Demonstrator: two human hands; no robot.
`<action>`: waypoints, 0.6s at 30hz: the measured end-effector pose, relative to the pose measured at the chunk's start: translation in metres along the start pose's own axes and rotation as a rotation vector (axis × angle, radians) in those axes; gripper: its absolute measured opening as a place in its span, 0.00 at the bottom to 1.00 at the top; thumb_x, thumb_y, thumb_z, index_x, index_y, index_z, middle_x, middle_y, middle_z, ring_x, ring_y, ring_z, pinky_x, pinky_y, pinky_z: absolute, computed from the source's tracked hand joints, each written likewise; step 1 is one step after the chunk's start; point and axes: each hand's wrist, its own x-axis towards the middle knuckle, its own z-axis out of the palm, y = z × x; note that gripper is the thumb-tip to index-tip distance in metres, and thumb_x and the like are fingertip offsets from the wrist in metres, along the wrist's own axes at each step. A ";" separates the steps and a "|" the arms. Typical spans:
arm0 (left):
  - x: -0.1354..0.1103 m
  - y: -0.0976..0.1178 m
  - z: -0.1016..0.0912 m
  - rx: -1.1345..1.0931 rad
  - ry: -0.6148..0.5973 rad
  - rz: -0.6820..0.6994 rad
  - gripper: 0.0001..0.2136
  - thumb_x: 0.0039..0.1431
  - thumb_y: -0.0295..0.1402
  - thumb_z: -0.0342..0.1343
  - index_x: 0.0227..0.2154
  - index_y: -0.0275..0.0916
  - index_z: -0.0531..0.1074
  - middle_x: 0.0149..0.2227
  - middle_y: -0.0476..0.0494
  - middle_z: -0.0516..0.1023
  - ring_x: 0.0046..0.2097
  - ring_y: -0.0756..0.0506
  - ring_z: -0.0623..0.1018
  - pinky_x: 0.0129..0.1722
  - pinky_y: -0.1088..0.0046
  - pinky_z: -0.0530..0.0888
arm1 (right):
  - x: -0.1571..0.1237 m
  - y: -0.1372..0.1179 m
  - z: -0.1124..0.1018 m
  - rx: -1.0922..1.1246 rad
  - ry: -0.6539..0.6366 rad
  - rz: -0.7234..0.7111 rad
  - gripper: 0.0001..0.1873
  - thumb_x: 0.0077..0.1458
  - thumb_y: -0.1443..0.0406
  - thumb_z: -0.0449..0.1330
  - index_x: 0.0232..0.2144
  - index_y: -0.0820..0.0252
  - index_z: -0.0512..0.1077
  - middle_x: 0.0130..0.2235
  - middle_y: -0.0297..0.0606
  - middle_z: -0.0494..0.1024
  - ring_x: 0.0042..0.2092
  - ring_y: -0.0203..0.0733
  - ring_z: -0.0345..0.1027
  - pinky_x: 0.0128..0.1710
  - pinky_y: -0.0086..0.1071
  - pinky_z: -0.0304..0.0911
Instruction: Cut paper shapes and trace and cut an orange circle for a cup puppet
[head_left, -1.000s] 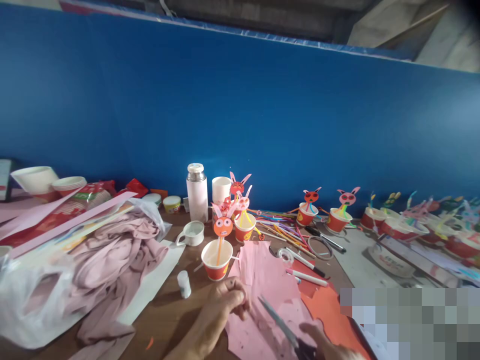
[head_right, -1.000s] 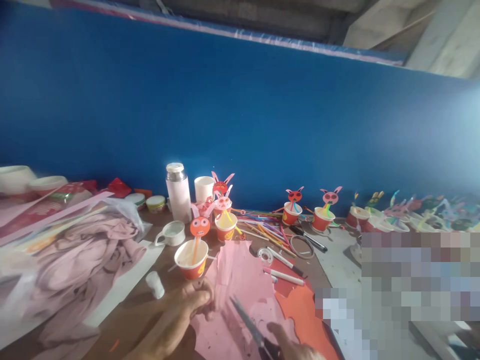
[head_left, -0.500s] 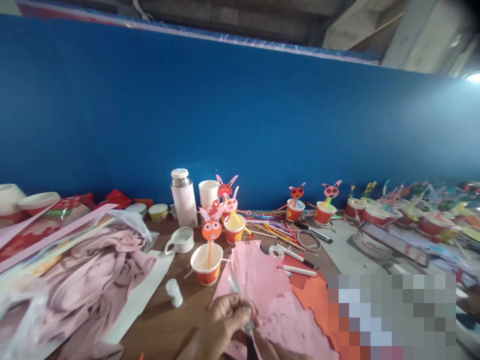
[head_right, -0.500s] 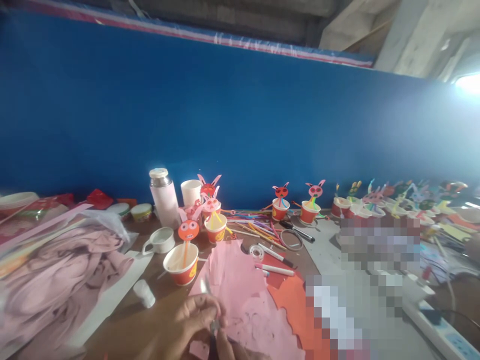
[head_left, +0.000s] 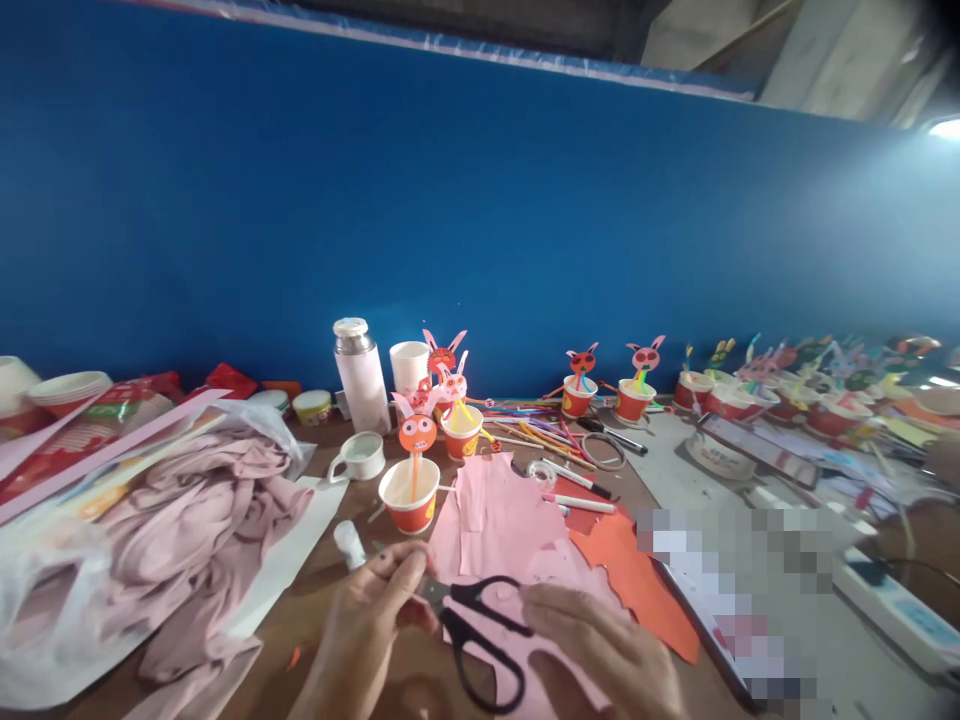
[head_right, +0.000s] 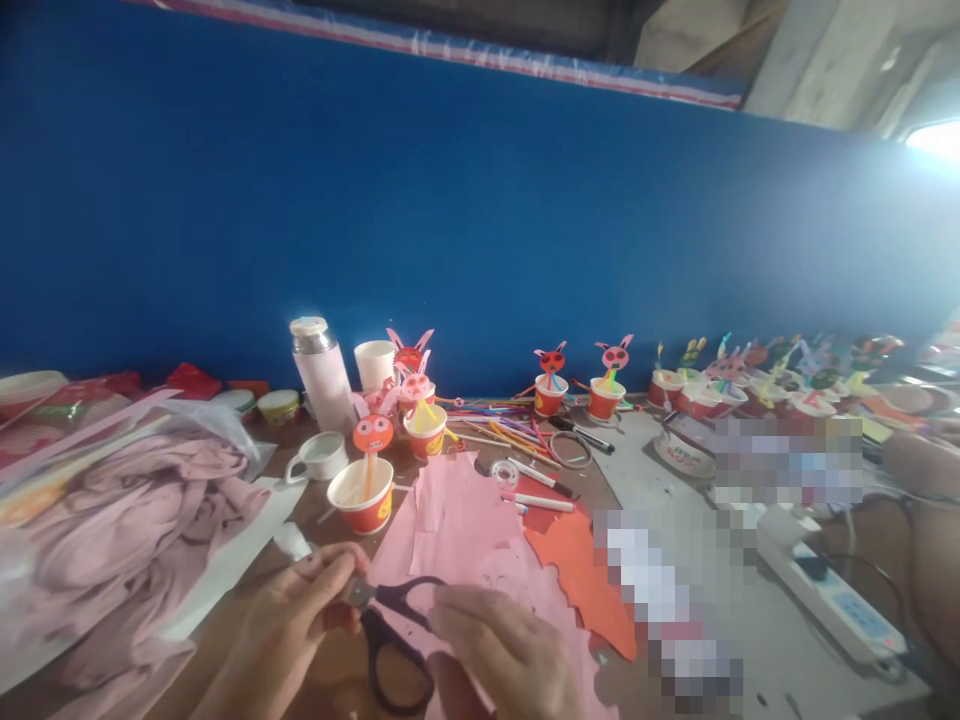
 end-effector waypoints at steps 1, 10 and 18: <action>0.000 0.000 -0.005 0.021 0.023 -0.001 0.18 0.36 0.46 0.65 0.21 0.36 0.71 0.22 0.53 0.69 0.22 0.53 0.68 0.20 0.79 0.68 | 0.002 0.007 -0.004 -0.031 0.015 0.059 0.11 0.57 0.66 0.54 0.39 0.55 0.75 0.38 0.43 0.81 0.39 0.45 0.75 0.38 0.34 0.70; 0.009 -0.016 -0.040 0.196 -0.024 -0.084 0.19 0.39 0.47 0.62 0.25 0.34 0.70 0.23 0.50 0.72 0.23 0.51 0.71 0.22 0.77 0.68 | 0.031 0.112 -0.009 -0.413 -0.260 0.639 0.18 0.56 0.54 0.48 0.30 0.57 0.74 0.23 0.37 0.77 0.27 0.44 0.71 0.24 0.30 0.57; 0.011 -0.028 -0.057 0.228 -0.127 -0.173 0.19 0.44 0.48 0.61 0.28 0.35 0.69 0.26 0.46 0.75 0.25 0.50 0.73 0.23 0.78 0.66 | 0.040 0.121 0.020 -0.479 -0.329 0.633 0.13 0.51 0.61 0.52 0.17 0.57 0.67 0.22 0.37 0.76 0.26 0.43 0.67 0.23 0.29 0.49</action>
